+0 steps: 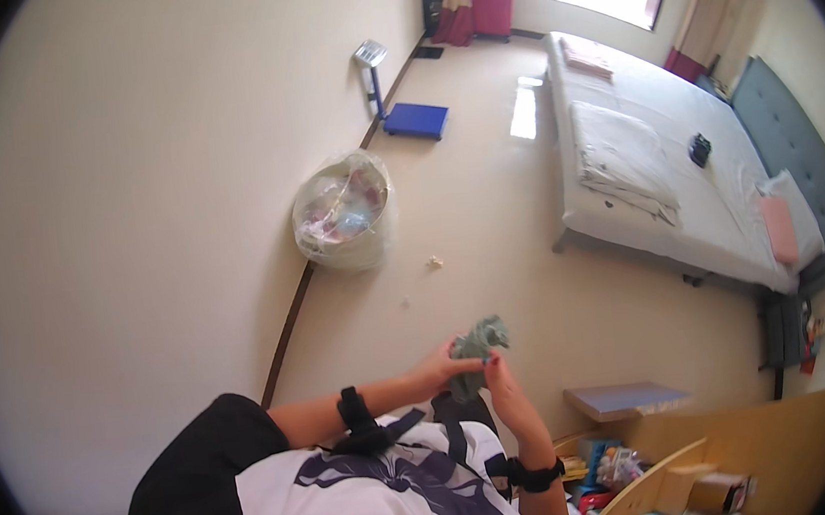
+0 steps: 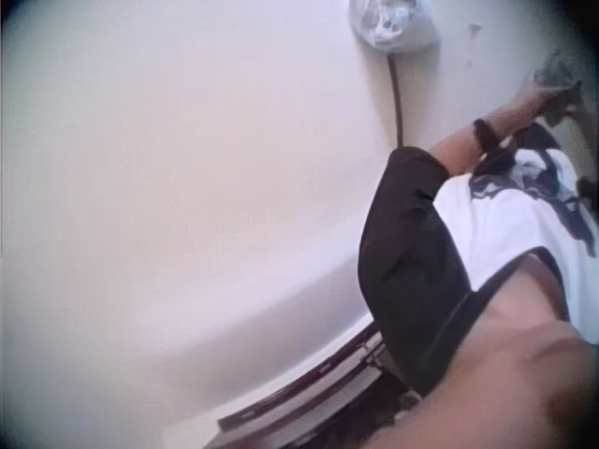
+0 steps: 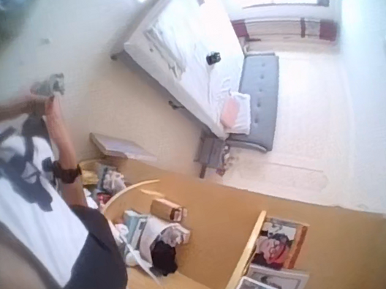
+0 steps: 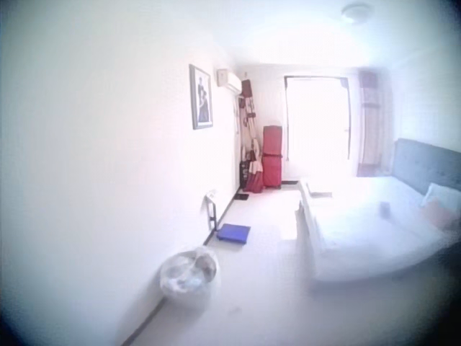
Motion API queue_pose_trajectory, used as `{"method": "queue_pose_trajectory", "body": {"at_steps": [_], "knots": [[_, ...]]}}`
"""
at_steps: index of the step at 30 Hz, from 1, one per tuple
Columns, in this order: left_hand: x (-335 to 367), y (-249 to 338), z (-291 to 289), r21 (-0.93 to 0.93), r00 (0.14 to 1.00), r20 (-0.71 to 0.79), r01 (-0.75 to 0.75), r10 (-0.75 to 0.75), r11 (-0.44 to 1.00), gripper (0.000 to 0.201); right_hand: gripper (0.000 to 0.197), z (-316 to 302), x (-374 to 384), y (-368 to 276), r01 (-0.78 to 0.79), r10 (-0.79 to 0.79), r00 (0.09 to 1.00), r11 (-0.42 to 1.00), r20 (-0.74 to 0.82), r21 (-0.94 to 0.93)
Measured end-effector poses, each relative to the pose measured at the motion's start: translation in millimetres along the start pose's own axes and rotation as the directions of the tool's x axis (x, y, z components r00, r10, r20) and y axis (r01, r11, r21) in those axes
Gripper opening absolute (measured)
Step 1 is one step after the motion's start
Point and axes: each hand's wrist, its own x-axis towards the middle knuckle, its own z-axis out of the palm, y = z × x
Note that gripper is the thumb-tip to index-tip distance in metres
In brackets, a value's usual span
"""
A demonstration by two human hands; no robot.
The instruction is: The person washes a cloth in a basin, dumps the water into a toilet, refills the basin with water, and then uses the damp cloth to wipe a blue floor scale and the floor.
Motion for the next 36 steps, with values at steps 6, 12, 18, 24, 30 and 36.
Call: {"method": "queue_pose_trajectory", "body": {"at_steps": [6, 12, 18, 24, 30, 36], "knots": [[50, 91, -103, 0.029, 0.923, -0.359, -0.134, 0.135, 0.991, 0.066, 0.062, 36, 139, -65, 0.05, 0.152, 0.937, 0.831, 0.313, -0.554], [52, 121, -317, 0.26, 0.468, -0.825, -0.185, 0.318, 0.948, 0.055, 0.059, 28, 287, -82, -0.026, 0.276, 0.938, 0.66, 0.21, -0.751], [61, 88, -553, -0.109, 0.458, -0.887, -0.07, -0.065, 0.992, 0.029, 0.034, 15, 421, -62, -0.078, 0.181, 0.984, 0.457, 0.006, -0.886], [122, 79, -672, -0.377, 0.036, -0.908, 0.362, -0.417, 0.853, 0.044, 0.025, 69, 604, -26, -0.103, 0.326, 0.941, 0.527, 0.089, -0.844], [186, 123, -704, -0.366, 0.075, -0.889, 0.475, -0.451, 0.8, 0.062, 0.017, 176, 879, 76, 0.271, 0.02, 0.954, 0.377, 0.3, -0.886], [194, 24, -764, -0.357, -0.044, -0.933, 0.253, -0.358, 0.899, 0.034, 0.058, 284, 1056, 192, 0.432, 0.102, 0.872, 0.301, 0.479, -0.85]]}}
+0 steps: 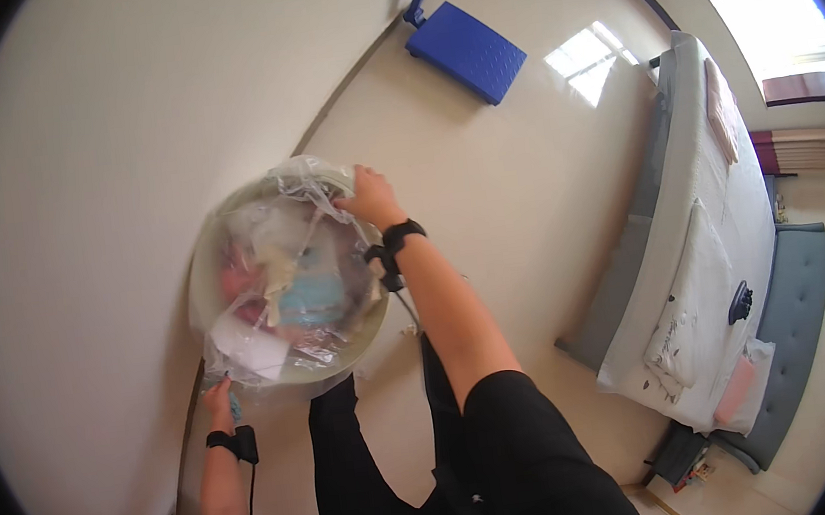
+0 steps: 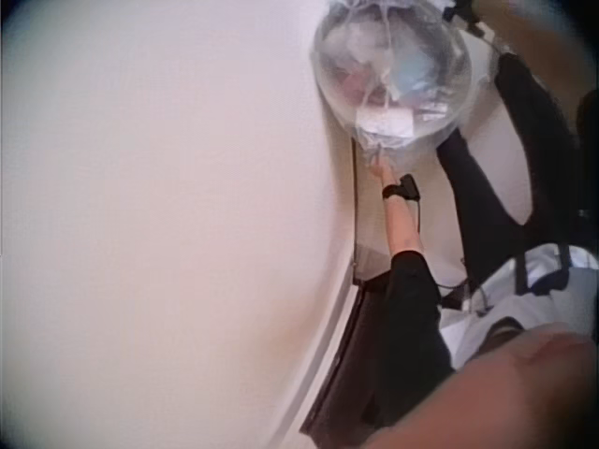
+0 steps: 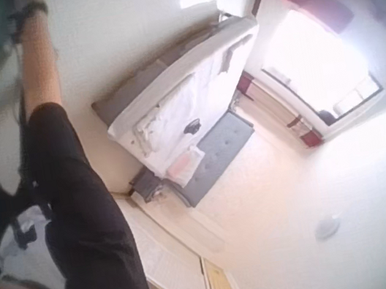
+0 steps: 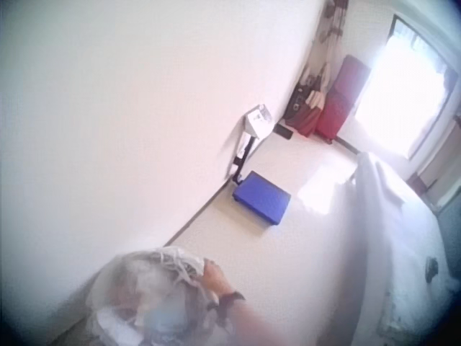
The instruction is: The person washes a cloth in a basin, dumps the water into a toilet, refills the basin with water, and then uses the damp cloth to wipe a blue floor scale and the floor.
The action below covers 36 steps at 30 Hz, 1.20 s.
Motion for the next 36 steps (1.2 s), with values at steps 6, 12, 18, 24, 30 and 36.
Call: {"method": "queue_pose_trajectory", "body": {"at_steps": [6, 12, 18, 24, 30, 36], "knots": [[12, -21, 41, -0.387, 0.995, 0.085, 0.081, -0.052, 0.918, 0.041, 0.05, 44, 10, 27, -0.101, 0.08, 0.98, 0.989, 0.18, 0.11], [6, -15, 39, -0.329, 0.992, -0.009, 0.116, -0.125, 0.937, 0.036, 0.042, 42, 27, 45, 0.038, -0.028, 0.994, 0.995, -0.104, 0.095], [-51, 40, 60, -0.443, 0.962, 0.237, 0.229, -0.133, 0.867, 0.026, 0.033, 45, 25, 71, -0.318, 0.213, 0.939, 0.835, 0.27, 0.449], [-169, 115, 104, -0.206, 0.993, -0.092, -0.097, 0.08, 0.974, 0.023, 0.022, -33, -98, 184, -0.503, 0.418, 0.85, 0.462, 0.32, 0.731], [-282, 270, 148, -0.118, 0.939, 0.106, -0.314, 0.326, 0.942, 0.008, 0.018, -206, -232, 223, -0.366, 0.733, 0.653, 0.084, 0.192, 0.927], [-379, 394, 274, 0.062, 0.76, 0.393, -0.583, 0.518, 0.81, 0.008, 0.016, -346, -351, 245, -0.096, 0.932, 0.345, -0.081, 0.11, 0.992]]}}
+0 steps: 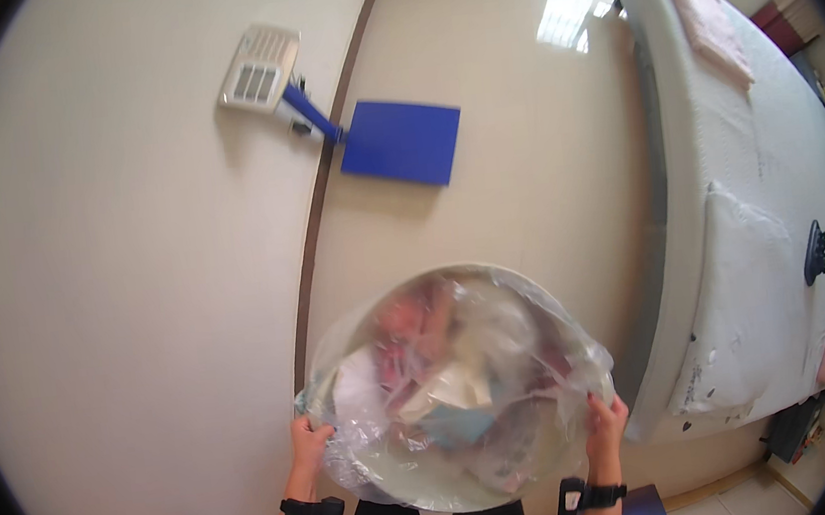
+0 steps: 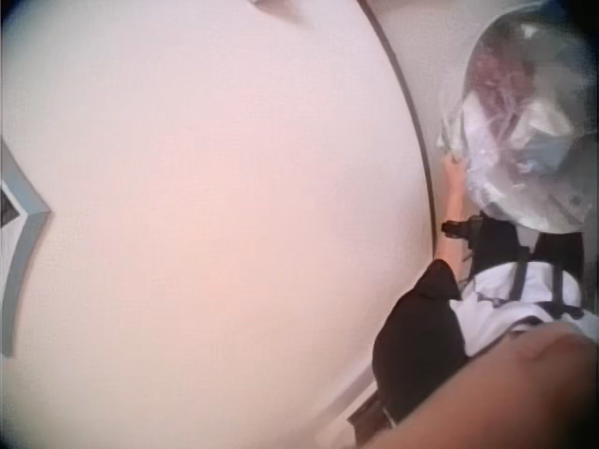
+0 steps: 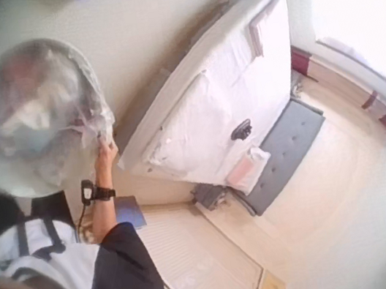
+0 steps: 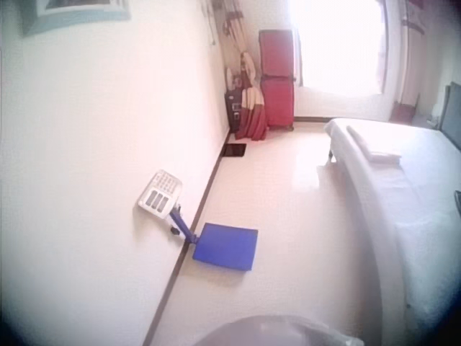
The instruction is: The person washes a cloth in a basin, dumps the water into a toilet, refills the basin with water, and then uses the damp cloth to wipe a blue floor scale and the floor.
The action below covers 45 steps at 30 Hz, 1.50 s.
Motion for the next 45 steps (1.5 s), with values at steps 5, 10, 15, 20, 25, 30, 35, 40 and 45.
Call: {"method": "queue_pose_trajectory", "body": {"at_steps": [5, 10, 15, 20, 25, 30, 35, 40, 45], "knots": [[67, 86, 89, 0.128, 0.929, 0.188, -0.346, 0.32, 0.93, 0.015, 0.008, -50, -2, -51, 0.21, -0.127, 0.934, 0.951, -0.333, 0.226], [156, 242, 172, -0.132, 0.872, 0.339, -0.328, 0.354, 0.935, 0.018, 0.011, -10, 17, -168, 0.354, -0.23, 0.893, 0.89, -0.387, 0.288], [279, 389, 211, -0.217, 0.708, 0.457, -0.498, 0.538, 0.84, 0.023, 0.023, 66, 79, -273, 0.427, -0.333, 0.9, 0.797, -0.28, 0.427], [385, 468, 224, -0.034, 0.749, 0.461, -0.52, 0.475, 0.853, 0.028, 0.04, 150, 196, -370, 0.245, -0.293, 0.953, 0.897, 0.081, 0.367], [499, 466, 230, -0.203, 0.902, 0.326, -0.224, 0.282, 0.953, 0.024, 0.027, 314, 324, -488, -0.061, 0.04, 0.959, 0.996, 0.279, 0.067], [602, 437, 250, -0.361, 0.98, 0.147, -0.076, 0.137, 0.93, 0.019, 0.023, 427, 501, -503, -0.069, 0.103, 0.93, 0.992, 0.351, -0.108], [699, 413, 262, -0.152, 0.999, 0.053, 0.009, -0.001, 0.988, 0.023, 0.024, 534, 650, -441, 0.011, 0.01, 0.938, 0.998, 0.346, -0.058], [767, 419, 307, -0.355, 0.999, -0.045, 0.008, -0.026, 0.935, 0.024, 0.023, 559, 786, -430, 0.184, -0.157, 0.94, 0.981, 0.303, -0.063], [777, 426, 263, -0.091, 0.984, -0.175, -0.031, 0.014, 0.995, 0.034, 0.048, 639, 765, -422, 0.002, 0.064, 0.927, 0.985, 0.371, -0.175]]}}
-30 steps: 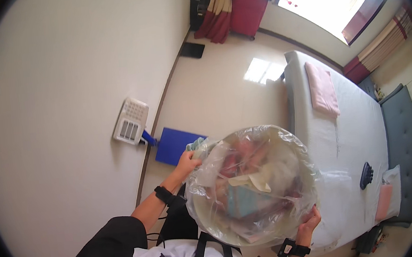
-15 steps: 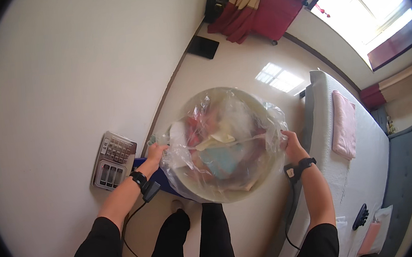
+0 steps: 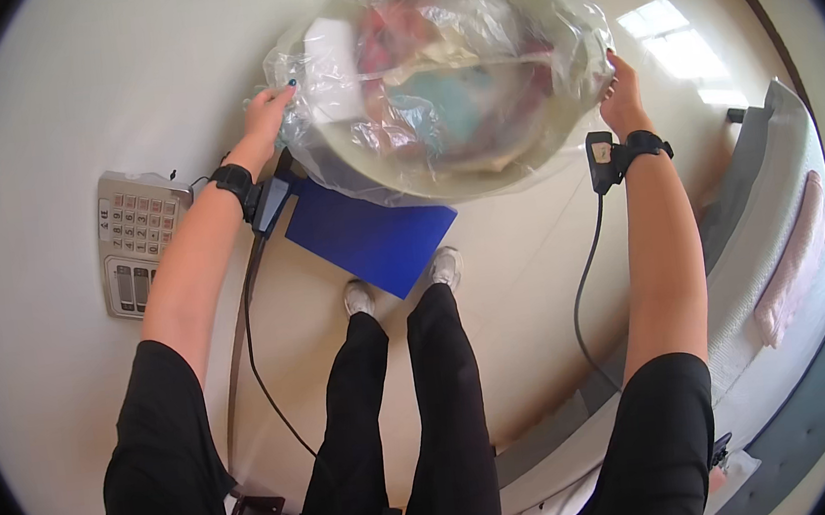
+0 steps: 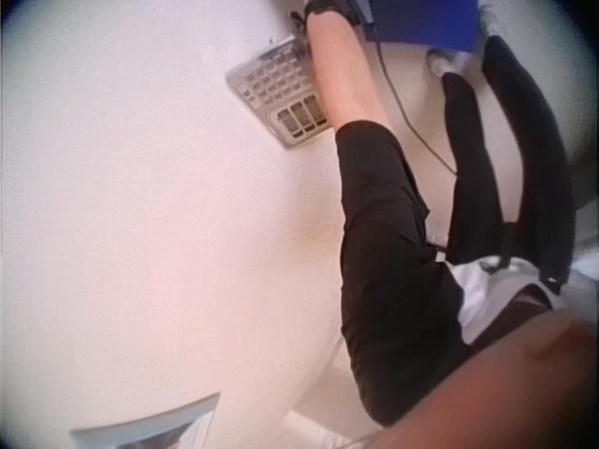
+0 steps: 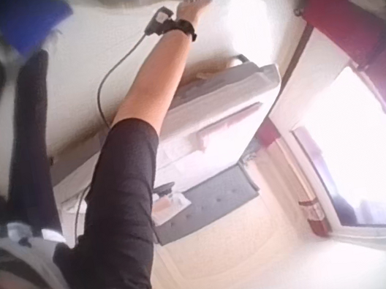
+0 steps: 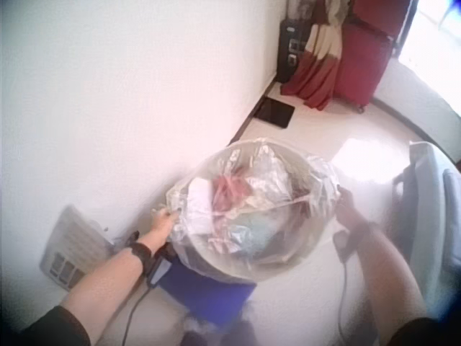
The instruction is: The person washes a cloth in a basin, dumps the water into a toilet, refills the basin with water, and then uses the damp cloth to wipe a blue floor scale and the floor.
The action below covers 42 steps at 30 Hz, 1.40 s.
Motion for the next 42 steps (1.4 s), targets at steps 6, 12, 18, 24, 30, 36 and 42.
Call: {"method": "queue_pose_trajectory", "body": {"at_steps": [6, 12, 18, 24, 30, 36, 42], "knots": [[-123, -61, 22, -0.025, 0.932, -0.321, -0.188, 0.17, 0.982, 0.043, 0.071, -34, -82, 97, 0.379, -0.383, 0.906, 0.924, -0.18, -0.055], [-362, -97, 25, 0.069, 0.983, -0.001, 0.185, -0.186, 0.98, 0.071, 0.056, 3, -311, 233, -0.299, 0.294, 0.949, 0.954, 0.11, 0.032], [-447, -112, -7, 0.0, 0.925, 0.295, 0.252, -0.24, 0.968, 0.046, 0.045, 52, -434, 292, -0.223, 0.279, 0.946, 0.928, 0.162, -0.297], [-442, -125, -71, -0.16, 0.831, 0.534, 0.279, -0.154, 0.947, 0.048, 0.084, 58, -491, 289, -0.643, 0.638, 0.733, 0.763, 0.234, -0.069], [-449, -154, -157, -0.09, 0.722, 0.691, 0.143, -0.041, 0.986, 0.052, 0.033, 65, -597, 342, -0.433, 0.388, 0.821, 0.901, 0.419, 0.013], [-411, -214, -213, 0.017, 0.612, 0.787, 0.095, -0.072, 0.995, 0.045, 0.033, 59, -594, 396, 0.047, -0.009, 0.995, 0.925, 0.103, -0.378], [-266, -373, -193, 0.662, 0.625, 0.692, -0.351, -0.361, 0.662, 0.015, 0.034, -49, -430, 507, 0.191, -0.353, 0.918, 0.794, -0.182, -0.578]]}}
